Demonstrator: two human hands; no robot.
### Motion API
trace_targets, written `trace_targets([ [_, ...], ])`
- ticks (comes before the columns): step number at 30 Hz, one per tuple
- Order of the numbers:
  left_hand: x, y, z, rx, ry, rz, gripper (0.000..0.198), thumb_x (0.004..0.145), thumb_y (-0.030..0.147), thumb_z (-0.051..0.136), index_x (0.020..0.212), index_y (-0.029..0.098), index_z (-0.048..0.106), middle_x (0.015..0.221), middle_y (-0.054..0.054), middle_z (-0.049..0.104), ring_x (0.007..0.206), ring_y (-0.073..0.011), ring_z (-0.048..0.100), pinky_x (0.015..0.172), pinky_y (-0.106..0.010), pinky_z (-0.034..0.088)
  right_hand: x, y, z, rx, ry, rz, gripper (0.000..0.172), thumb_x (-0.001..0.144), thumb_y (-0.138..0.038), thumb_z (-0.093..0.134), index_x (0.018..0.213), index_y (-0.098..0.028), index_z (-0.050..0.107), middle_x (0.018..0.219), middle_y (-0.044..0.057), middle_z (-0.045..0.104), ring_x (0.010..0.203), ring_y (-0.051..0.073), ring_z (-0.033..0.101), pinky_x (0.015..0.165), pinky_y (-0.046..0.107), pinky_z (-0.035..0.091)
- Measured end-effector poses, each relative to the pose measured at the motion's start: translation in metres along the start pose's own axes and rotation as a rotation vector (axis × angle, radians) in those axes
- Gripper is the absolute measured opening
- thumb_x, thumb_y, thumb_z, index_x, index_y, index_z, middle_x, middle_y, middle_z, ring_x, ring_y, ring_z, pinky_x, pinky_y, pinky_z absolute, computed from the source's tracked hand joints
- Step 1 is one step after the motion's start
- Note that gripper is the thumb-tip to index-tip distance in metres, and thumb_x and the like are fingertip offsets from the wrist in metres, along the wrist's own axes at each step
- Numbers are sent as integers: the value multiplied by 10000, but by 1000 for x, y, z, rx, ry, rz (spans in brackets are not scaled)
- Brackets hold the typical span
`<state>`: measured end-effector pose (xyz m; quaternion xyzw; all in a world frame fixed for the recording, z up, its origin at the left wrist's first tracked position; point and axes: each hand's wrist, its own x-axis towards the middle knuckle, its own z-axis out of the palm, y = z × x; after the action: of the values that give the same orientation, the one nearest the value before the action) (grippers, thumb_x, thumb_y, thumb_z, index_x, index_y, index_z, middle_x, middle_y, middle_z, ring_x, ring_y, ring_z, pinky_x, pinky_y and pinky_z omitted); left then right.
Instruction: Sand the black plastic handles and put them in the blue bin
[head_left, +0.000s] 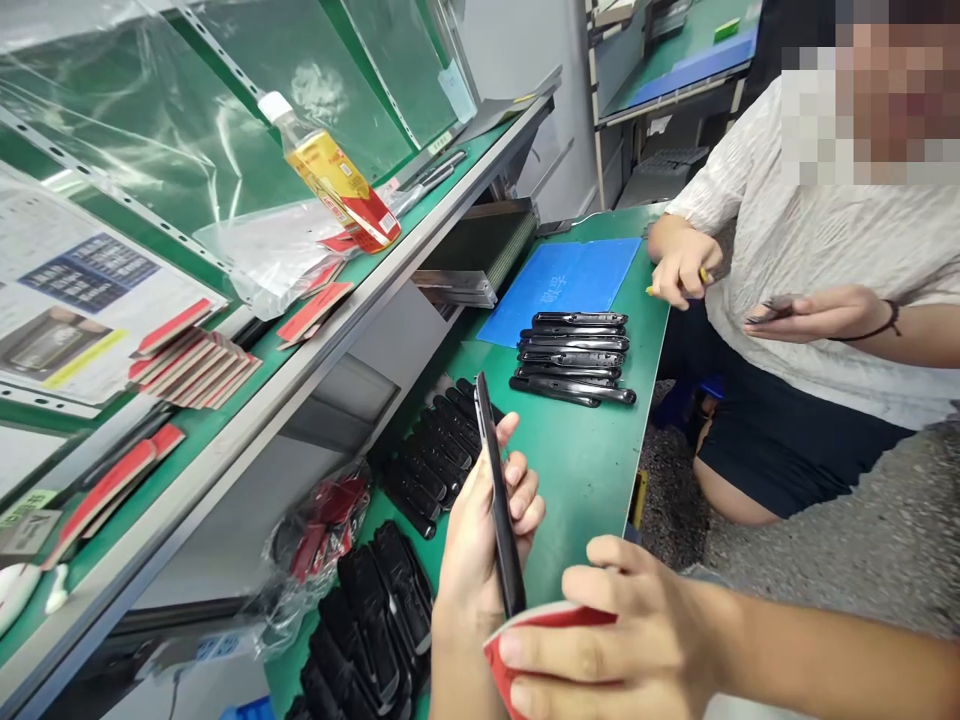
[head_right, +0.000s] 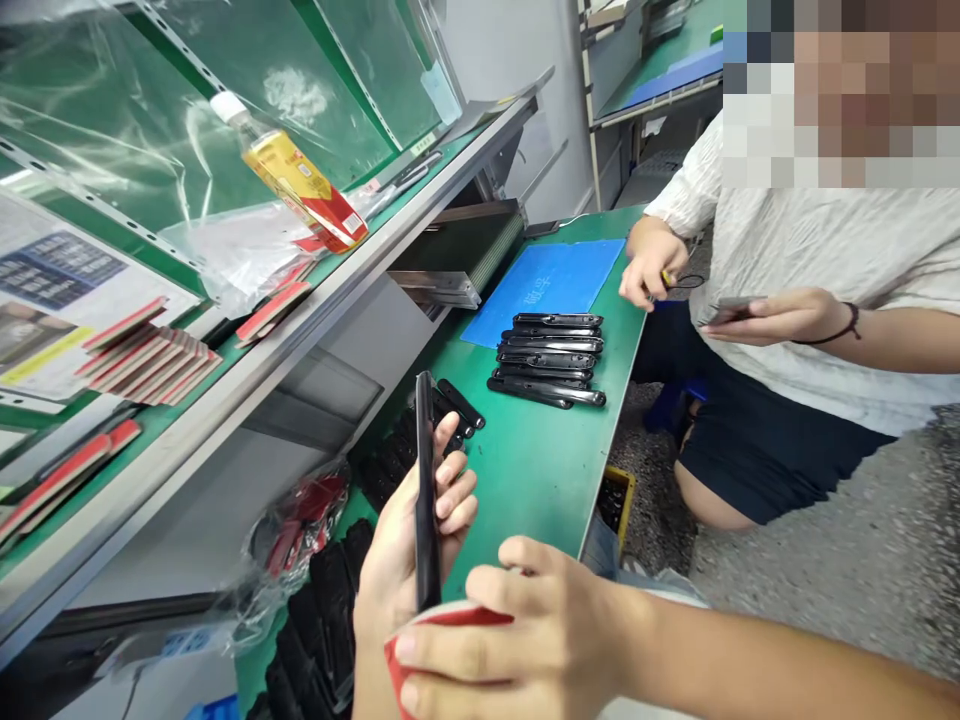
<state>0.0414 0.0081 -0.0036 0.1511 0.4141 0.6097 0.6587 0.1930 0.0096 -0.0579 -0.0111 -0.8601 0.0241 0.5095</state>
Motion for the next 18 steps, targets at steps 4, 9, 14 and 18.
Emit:
trace_targets([
  [4,-3,-5,-2,43,-28,-16,365,940,256,572,1299,192,580,696,48,444,486,-35,352,432,-148,296,1,-1,6,-184,2,-71,324,954,-474,507,1145,-322,721,1279,-139,678,750,133,549,611,303,384],
  [9,-12,-19,-14,165,-43,-115,366,891,337,645,1236,215,633,663,44,469,482,-55,396,461,-170,387,13,41,-2,-213,122,99,321,958,-441,560,1123,-221,726,1188,-66,742,908,192,541,729,348,370],
  [14,-39,-20,-44,109,-416,-307,372,921,383,588,1264,248,636,525,73,396,368,-51,270,371,-171,295,-4,107,-24,-10,-60,788,302,993,-424,501,1135,-281,726,1173,4,751,947,217,543,888,401,349],
  [18,-47,-10,-43,64,-343,-86,314,945,428,532,1195,285,659,512,59,450,347,-55,327,413,-199,330,-21,93,-26,222,-12,1039,426,1031,-454,366,1181,-230,696,1095,61,733,958,210,574,893,378,407],
])
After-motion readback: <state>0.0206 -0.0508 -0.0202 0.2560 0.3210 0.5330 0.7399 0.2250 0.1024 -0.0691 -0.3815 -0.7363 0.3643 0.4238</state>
